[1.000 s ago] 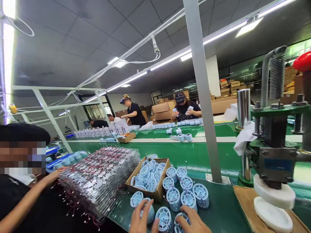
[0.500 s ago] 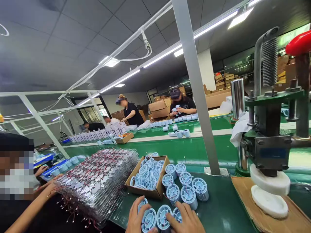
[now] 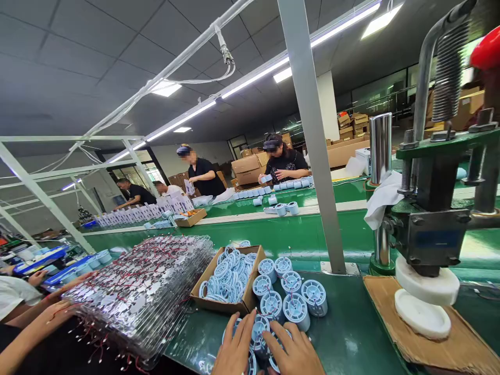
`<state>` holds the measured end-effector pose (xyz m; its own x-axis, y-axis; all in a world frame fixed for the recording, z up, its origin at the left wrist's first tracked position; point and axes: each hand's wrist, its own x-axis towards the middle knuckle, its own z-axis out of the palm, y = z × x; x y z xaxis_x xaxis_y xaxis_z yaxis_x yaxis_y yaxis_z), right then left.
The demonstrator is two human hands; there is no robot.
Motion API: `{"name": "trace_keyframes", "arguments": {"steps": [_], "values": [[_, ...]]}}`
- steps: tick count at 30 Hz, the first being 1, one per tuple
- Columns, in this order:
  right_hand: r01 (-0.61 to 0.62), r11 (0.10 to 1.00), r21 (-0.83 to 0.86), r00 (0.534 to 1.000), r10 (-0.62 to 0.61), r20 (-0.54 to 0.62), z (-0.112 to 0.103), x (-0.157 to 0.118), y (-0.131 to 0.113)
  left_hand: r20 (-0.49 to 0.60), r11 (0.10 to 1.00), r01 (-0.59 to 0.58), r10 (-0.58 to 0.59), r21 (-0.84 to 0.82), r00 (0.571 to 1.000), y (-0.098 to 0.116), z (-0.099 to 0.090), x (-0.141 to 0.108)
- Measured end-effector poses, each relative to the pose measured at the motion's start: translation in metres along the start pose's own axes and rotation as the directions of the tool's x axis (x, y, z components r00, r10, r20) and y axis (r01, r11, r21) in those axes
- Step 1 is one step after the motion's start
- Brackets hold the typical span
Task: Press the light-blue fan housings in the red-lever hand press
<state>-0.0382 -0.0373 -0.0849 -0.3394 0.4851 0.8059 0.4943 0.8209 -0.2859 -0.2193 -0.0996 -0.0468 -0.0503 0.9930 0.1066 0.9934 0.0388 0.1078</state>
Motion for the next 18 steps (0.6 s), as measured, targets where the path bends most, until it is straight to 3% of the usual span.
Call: {"name": "trace_keyframes", "arguments": {"steps": [4, 9, 14, 18], "values": [[0.029, 0.999, 0.043, 1.000, -0.028, -0.009, -0.003, 0.001, 0.004, 0.057, 0.995, 0.093, -0.092, -0.022, 0.994, 0.005, -0.006, 0.001], [0.059, 0.998, 0.034, 0.998, -0.059, -0.016, -0.002, 0.003, 0.005, 0.009, 0.994, 0.107, -0.106, -0.034, 0.994, 0.019, -0.021, 0.004], [0.025, 0.996, -0.089, 0.986, -0.039, -0.165, -0.003, -0.002, 0.008, -0.001, 0.977, 0.209, -0.209, -0.033, 0.978, 0.027, -0.019, 0.007], [-0.064, 0.976, -0.208, 0.977, 0.018, -0.214, -0.015, -0.008, 0.016, -0.001, 0.974, 0.225, -0.225, -0.003, 0.974, 0.031, -0.024, 0.007]]}}
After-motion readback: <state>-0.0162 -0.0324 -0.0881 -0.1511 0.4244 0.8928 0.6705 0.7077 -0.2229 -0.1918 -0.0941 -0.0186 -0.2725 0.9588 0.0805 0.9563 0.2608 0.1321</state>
